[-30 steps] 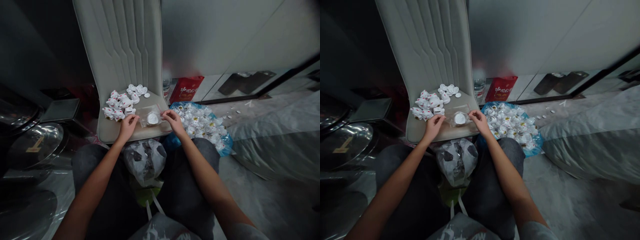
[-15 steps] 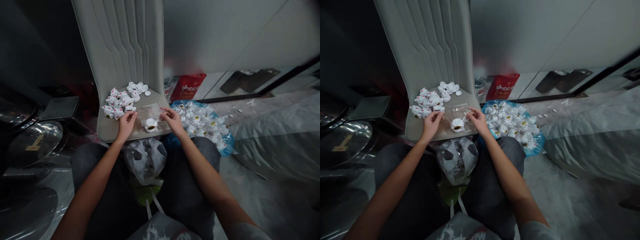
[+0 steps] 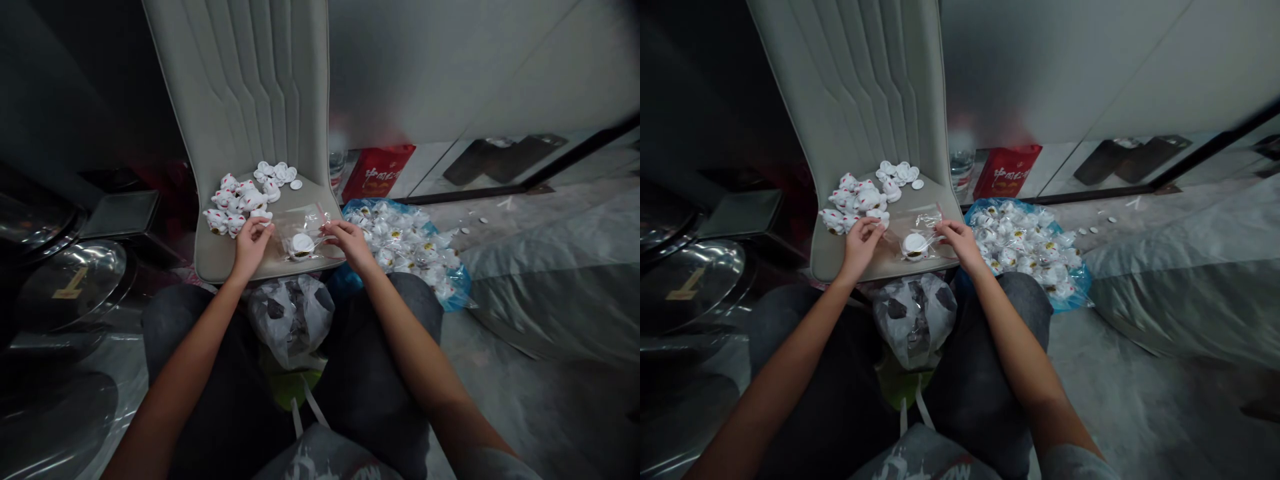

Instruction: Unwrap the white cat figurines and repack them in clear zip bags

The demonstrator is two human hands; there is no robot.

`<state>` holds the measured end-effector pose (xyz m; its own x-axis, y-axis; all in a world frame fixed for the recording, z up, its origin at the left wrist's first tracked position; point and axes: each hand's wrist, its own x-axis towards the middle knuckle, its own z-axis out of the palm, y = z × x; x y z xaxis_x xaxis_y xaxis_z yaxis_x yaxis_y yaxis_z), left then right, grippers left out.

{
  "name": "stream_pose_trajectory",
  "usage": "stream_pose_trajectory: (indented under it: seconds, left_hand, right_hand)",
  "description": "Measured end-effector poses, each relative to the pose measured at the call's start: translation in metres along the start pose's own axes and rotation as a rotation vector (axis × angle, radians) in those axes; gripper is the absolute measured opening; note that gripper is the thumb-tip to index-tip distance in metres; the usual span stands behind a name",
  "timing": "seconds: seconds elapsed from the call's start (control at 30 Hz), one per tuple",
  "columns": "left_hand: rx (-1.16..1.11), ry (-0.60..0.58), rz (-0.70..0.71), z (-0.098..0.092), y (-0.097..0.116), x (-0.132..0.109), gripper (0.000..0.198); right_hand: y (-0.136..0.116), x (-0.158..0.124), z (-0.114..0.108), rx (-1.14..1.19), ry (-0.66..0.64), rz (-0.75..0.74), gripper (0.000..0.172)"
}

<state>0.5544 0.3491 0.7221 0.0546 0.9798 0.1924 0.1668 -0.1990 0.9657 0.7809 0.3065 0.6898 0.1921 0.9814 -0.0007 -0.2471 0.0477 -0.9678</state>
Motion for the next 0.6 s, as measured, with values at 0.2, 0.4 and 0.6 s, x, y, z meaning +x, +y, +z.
stream_pose_trajectory:
  seconds: [0.2, 0.4, 0.6]
  left_hand:
    - [-0.032, 0.014, 0.032, -0.002, -0.004, 0.003, 0.035]
    - [0.049, -0.049, 0.099, -0.009, -0.005, 0.002, 0.031]
    - [0.094, -0.133, 0.098, -0.013, -0.005, 0.003, 0.048]
  right_hand:
    - [0.004, 0.003, 0.002, -0.055, 0.080, -0.020, 0.028]
    - [0.004, 0.006, 0.003, -0.031, 0.059, -0.118, 0.044]
    - [-0.001, 0.002, -0.006, -0.100, -0.043, -0.190, 0.034]
